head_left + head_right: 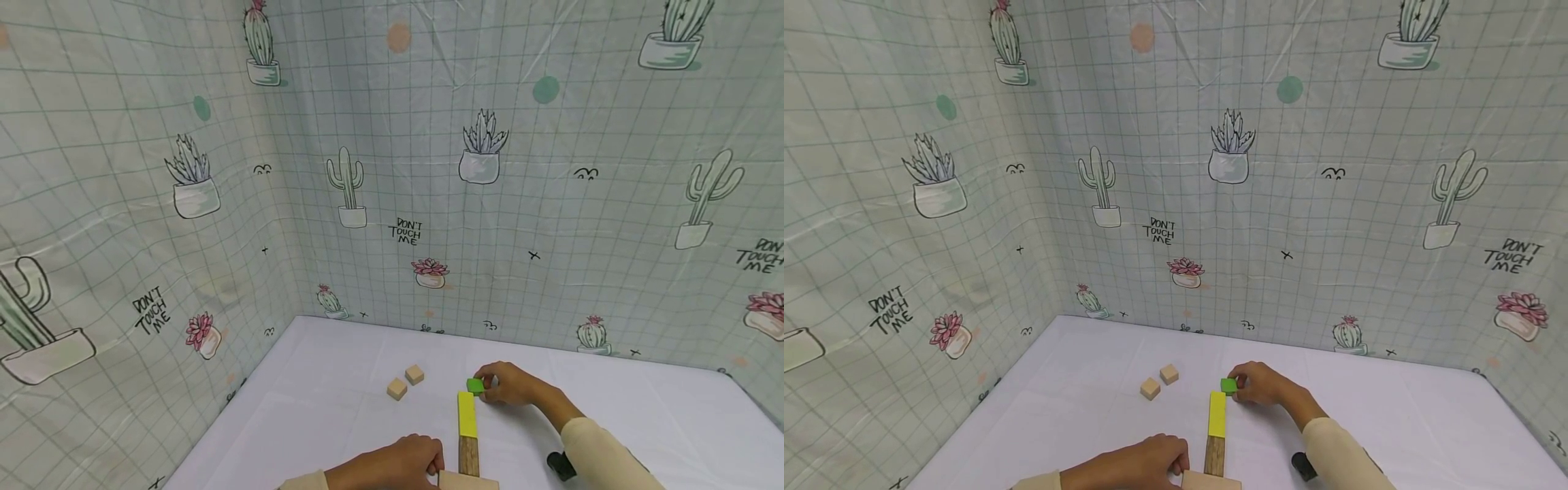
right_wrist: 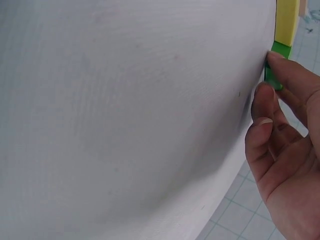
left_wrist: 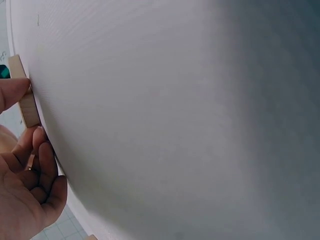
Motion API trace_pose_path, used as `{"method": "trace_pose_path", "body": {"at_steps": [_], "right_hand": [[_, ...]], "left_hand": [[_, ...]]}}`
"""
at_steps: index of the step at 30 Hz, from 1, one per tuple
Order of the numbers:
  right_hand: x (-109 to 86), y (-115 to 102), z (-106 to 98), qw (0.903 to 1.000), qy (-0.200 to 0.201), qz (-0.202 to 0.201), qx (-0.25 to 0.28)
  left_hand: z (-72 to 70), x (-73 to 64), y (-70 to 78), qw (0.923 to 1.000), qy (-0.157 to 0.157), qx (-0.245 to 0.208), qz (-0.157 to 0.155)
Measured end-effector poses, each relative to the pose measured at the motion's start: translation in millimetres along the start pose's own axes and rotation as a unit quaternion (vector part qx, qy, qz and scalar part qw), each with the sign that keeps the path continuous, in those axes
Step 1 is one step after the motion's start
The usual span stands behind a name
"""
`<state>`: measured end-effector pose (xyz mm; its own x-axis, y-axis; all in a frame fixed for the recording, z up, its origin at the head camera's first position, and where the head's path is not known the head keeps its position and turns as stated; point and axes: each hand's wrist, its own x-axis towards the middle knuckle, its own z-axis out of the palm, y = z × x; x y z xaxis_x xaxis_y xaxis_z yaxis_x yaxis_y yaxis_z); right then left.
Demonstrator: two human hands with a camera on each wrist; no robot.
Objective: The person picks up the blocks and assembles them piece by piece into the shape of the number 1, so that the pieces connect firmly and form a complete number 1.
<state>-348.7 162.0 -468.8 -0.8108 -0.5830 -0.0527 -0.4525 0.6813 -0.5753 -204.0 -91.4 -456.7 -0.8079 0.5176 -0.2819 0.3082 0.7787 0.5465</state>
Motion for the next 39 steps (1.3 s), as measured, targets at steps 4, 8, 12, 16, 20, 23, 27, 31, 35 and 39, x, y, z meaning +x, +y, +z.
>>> {"method": "trace_pose_path", "body": {"at_steps": [4, 8, 12, 16, 20, 23, 27, 31, 35, 39], "right_hand": [[-0.2, -0.2, 1.1, 1.0000, 0.000, 0.004, -0.003], [-0.3, -0.2, 1.0, 1.0000, 0.000, 0.006, -0.003], [0.4, 0.1, 0.8, 1.0000, 0.000, 0.005, -0.001], [1.0, 0.7, 1.8, 1.0000, 0.000, 0.009, 0.001], [0.9, 0.6, 2.5, 0.9999, 0.000, 0.011, 0.003], [0.4, -0.6, 2.4, 1.0000, 0.000, 0.008, 0.002], [-0.2, -2.3, 1.8, 1.0000, -0.002, 0.006, 0.000], [-0.3, -3.3, 1.5, 1.0000, -0.005, 0.004, -0.002], [-0.3, -2.9, 1.0, 1.0000, -0.003, 0.006, -0.005], [-0.2, -1.3, 1.0, 1.0000, 0.003, 0.002, -0.003]], "left_hand": [[-0.1, -0.1, 0.0, 1.0000, -0.001, 0.007, -0.002], [-0.5, 0.1, -0.6, 0.9999, -0.006, -0.006, -0.009], [-0.2, 0.1, -1.4, 1.0000, -0.006, -0.003, -0.007], [-0.3, -0.5, -0.4, 1.0000, -0.006, -0.004, -0.004], [-0.9, -1.8, 0.9, 0.9996, -0.008, -0.026, -0.007], [-1.1, -2.3, 1.2, 0.9994, -0.006, -0.032, -0.008], [-1.4, -1.6, 1.2, 0.9999, -0.007, -0.010, -0.002], [-1.2, -0.5, 0.3, 0.9999, -0.008, 0.012, 0.003], [-0.6, 0.3, -1.0, 0.9997, -0.005, 0.022, 0.009], [0.0, 0.6, -2.0, 0.9993, -0.003, 0.033, 0.015]]}}
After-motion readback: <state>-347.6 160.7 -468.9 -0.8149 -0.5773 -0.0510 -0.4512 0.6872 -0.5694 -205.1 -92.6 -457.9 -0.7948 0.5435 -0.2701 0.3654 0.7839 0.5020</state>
